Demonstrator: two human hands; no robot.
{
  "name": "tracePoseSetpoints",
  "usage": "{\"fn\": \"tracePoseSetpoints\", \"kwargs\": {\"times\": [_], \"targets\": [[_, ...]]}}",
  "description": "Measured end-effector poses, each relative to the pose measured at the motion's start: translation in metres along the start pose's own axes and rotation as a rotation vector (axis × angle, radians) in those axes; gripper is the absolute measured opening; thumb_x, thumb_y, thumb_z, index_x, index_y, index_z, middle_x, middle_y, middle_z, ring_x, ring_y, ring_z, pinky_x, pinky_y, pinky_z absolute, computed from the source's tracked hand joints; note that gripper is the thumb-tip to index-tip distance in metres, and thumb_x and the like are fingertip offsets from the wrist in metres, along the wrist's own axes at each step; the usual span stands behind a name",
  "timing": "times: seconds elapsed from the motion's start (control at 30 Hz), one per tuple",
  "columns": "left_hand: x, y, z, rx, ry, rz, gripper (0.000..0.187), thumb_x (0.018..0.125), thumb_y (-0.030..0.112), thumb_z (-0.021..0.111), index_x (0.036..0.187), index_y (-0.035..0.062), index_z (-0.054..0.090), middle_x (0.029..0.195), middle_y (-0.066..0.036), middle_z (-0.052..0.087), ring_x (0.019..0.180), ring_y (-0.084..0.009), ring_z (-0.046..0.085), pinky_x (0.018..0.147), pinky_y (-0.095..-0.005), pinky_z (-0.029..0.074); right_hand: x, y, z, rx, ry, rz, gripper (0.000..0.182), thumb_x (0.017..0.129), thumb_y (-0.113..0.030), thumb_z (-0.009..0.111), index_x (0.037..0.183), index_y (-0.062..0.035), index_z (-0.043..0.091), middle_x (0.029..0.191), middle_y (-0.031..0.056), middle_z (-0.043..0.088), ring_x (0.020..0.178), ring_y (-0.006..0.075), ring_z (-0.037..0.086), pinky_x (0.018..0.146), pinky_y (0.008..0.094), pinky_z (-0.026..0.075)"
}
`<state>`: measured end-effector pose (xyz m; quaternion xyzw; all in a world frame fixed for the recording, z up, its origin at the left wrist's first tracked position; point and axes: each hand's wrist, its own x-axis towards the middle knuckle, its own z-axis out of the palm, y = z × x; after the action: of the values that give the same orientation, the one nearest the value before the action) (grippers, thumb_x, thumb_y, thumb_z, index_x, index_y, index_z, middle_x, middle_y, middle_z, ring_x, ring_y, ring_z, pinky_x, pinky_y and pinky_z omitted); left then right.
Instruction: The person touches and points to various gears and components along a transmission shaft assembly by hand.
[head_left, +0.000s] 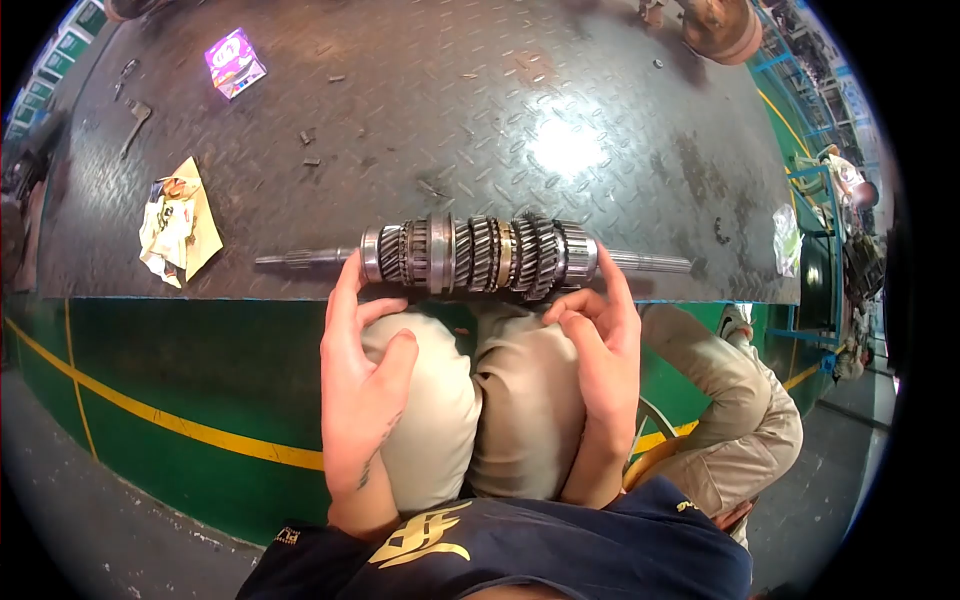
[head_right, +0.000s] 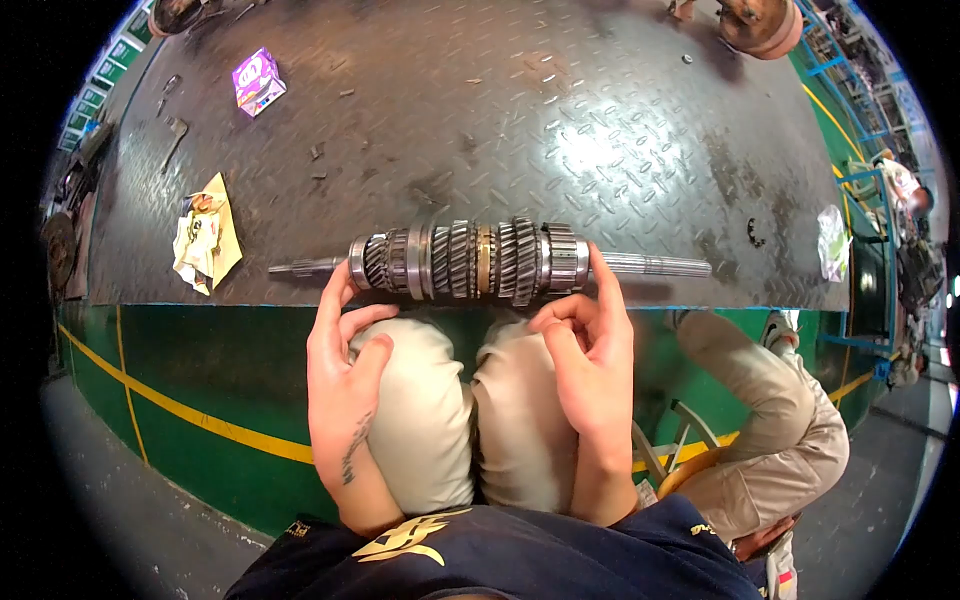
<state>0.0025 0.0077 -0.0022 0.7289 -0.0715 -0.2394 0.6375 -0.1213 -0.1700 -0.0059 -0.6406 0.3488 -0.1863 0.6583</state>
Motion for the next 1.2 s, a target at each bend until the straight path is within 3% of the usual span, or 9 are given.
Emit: {"fn": "tracePoseSetpoints", "kwargs": {"times": [1.2], "targets": [[-0.0003, -0.0003, -0.0008, -0.021, 0.002, -0.011, 0.074, 0.075, -0.006, 0.052, 0.148, -0.0018, 0.036, 0.132, -0.015, 0.049, 0.105, -0.0202, 0.062, 0.083, -0.0281, 0.049, -0.0009, -0.0037, 0.0021, 0.072, 0.019, 0.016, 0.06, 0.088, 0.004, 0.053, 0.144, -0.001, 0.032, 0.085, 0.0042, 0.064, 0.072, 0.0041, 0.05, 0.065, 0.0189, 0.038]]}}
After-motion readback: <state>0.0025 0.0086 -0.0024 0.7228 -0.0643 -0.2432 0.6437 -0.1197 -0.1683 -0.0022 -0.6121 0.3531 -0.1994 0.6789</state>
